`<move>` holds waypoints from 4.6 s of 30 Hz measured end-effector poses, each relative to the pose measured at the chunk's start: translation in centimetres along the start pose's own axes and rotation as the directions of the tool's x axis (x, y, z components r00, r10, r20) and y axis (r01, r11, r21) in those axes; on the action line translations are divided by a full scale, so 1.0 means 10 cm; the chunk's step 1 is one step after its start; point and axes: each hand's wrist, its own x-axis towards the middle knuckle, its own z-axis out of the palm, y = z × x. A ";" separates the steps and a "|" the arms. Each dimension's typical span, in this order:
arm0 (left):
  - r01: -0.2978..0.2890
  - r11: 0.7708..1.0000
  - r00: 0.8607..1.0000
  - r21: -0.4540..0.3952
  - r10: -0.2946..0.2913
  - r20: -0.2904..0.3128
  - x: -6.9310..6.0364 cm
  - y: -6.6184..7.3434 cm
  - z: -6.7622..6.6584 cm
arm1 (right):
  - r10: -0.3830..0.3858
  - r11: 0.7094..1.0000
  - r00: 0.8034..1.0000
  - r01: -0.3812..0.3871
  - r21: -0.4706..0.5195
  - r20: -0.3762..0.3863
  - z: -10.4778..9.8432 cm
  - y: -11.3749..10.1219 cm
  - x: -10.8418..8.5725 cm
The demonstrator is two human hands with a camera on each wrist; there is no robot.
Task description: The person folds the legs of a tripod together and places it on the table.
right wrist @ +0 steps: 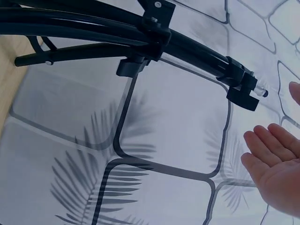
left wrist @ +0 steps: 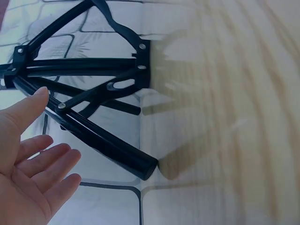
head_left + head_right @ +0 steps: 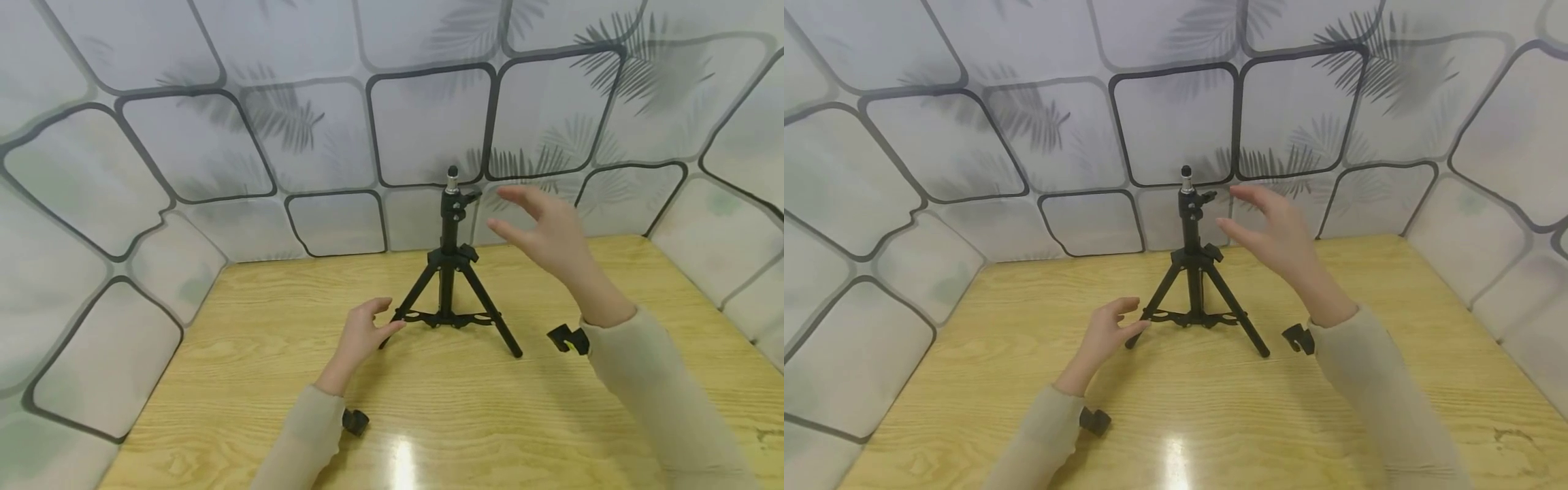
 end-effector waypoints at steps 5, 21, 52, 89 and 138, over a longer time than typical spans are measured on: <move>0.003 0.999 0.999 0.042 -0.004 0.042 0.01 -0.01 0.00 | 0.069 0.994 0.996 -0.073 0.078 0.050 0.04 -0.09 0.20; 0.013 1.000 0.997 -0.003 -0.012 0.071 0.03 -0.03 0.03 | 0.182 0.947 0.976 -0.207 0.247 0.120 0.29 -0.11 0.55; 0.076 0.993 0.994 -0.095 -0.083 -0.077 0.20 0.09 0.14 | 0.200 0.929 0.979 -0.197 0.312 0.023 0.38 -0.15 0.59; 0.150 0.962 0.978 -0.227 -0.178 -0.111 0.37 0.16 0.28 | 0.160 0.938 0.987 -0.152 0.311 -0.003 0.41 -0.11 0.55; 0.093 0.987 0.992 -0.129 -0.102 -0.071 0.58 0.28 0.39 | 0.157 0.940 0.988 -0.150 0.306 0.002 0.41 -0.09 0.59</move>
